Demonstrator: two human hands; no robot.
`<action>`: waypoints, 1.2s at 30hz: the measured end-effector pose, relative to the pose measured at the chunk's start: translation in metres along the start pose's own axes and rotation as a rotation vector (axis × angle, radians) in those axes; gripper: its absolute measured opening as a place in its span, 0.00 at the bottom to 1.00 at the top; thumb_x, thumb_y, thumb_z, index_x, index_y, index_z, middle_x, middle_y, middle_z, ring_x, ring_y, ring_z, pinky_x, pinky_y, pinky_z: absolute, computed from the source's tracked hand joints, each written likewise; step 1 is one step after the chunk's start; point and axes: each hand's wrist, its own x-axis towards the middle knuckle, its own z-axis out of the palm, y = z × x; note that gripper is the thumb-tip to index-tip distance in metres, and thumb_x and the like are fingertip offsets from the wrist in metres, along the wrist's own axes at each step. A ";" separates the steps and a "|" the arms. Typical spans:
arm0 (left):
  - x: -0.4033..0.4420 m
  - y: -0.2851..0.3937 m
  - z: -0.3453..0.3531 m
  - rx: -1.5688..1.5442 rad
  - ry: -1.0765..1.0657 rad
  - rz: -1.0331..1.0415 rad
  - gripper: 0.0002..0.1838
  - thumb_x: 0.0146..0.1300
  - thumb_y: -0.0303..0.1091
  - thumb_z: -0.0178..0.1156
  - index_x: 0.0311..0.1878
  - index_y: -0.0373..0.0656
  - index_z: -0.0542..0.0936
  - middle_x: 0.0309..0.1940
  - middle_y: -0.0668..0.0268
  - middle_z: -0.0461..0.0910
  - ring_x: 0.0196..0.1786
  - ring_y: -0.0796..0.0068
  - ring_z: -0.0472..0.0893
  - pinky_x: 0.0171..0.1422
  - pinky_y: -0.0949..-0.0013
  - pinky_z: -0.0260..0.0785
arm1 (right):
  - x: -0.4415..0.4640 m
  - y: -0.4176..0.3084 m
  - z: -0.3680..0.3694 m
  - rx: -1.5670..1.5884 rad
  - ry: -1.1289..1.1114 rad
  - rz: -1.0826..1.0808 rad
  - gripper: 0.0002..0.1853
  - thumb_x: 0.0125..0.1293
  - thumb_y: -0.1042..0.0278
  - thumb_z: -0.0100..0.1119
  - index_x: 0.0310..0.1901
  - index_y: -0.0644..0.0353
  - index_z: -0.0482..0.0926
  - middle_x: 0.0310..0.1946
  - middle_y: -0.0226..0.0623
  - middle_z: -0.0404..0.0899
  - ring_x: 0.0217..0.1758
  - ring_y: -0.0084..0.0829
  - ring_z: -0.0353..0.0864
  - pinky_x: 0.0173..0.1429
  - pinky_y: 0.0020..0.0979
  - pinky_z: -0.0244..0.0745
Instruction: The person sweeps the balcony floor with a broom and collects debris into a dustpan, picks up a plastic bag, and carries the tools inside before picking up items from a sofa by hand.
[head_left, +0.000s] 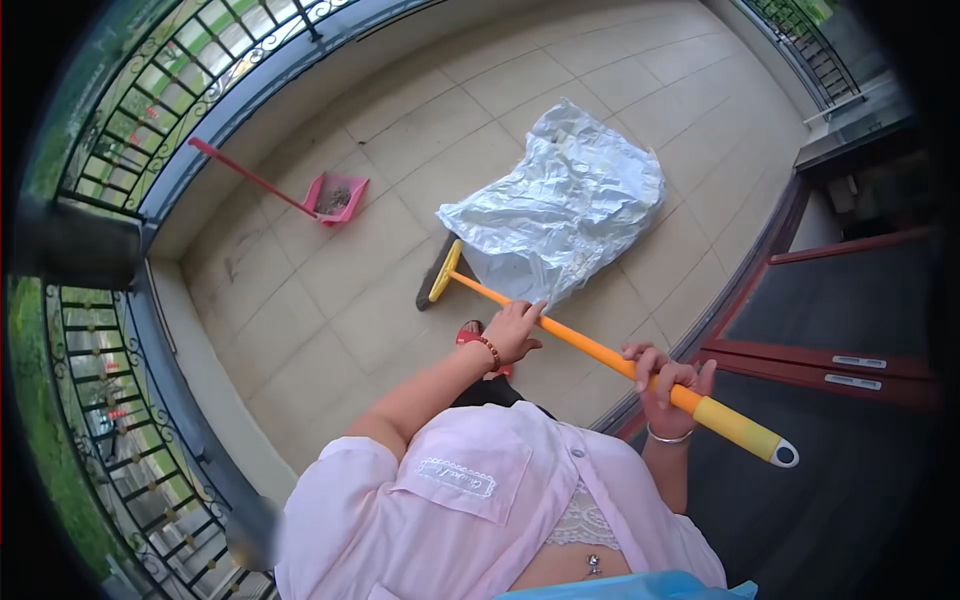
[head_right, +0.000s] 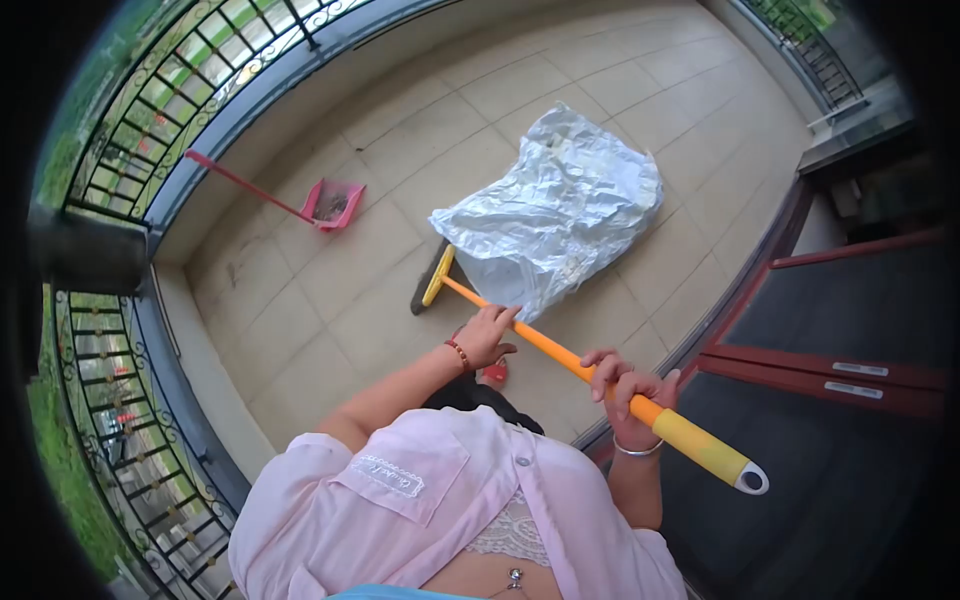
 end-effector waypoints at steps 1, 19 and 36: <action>-0.017 -0.001 -0.002 -0.030 0.079 0.019 0.39 0.51 0.36 0.69 0.66 0.43 0.63 0.52 0.50 0.71 0.57 0.49 0.71 0.61 0.55 0.66 | -0.003 -0.001 0.001 0.025 -0.003 0.006 0.42 0.72 0.36 0.17 0.16 0.57 0.73 0.37 0.47 0.77 0.56 0.44 0.68 0.72 0.51 0.46; -0.350 -0.349 -0.241 -0.176 0.180 -0.669 0.26 0.61 0.34 0.61 0.63 0.41 0.69 0.48 0.49 0.79 0.52 0.51 0.78 0.57 0.56 0.70 | 0.179 0.290 0.178 0.244 0.150 1.169 0.30 0.64 0.78 0.49 0.68 0.67 0.56 0.34 0.42 0.74 0.20 0.19 0.70 0.14 0.18 0.62; -0.168 -0.597 -0.543 -0.268 1.028 -0.765 0.38 0.61 0.32 0.62 0.70 0.36 0.54 0.49 0.56 0.75 0.41 0.67 0.79 0.52 0.65 0.72 | 0.469 0.278 0.209 -0.308 0.240 0.971 0.19 0.56 0.78 0.55 0.51 0.71 0.71 0.21 0.32 0.72 0.12 0.21 0.69 0.15 0.24 0.60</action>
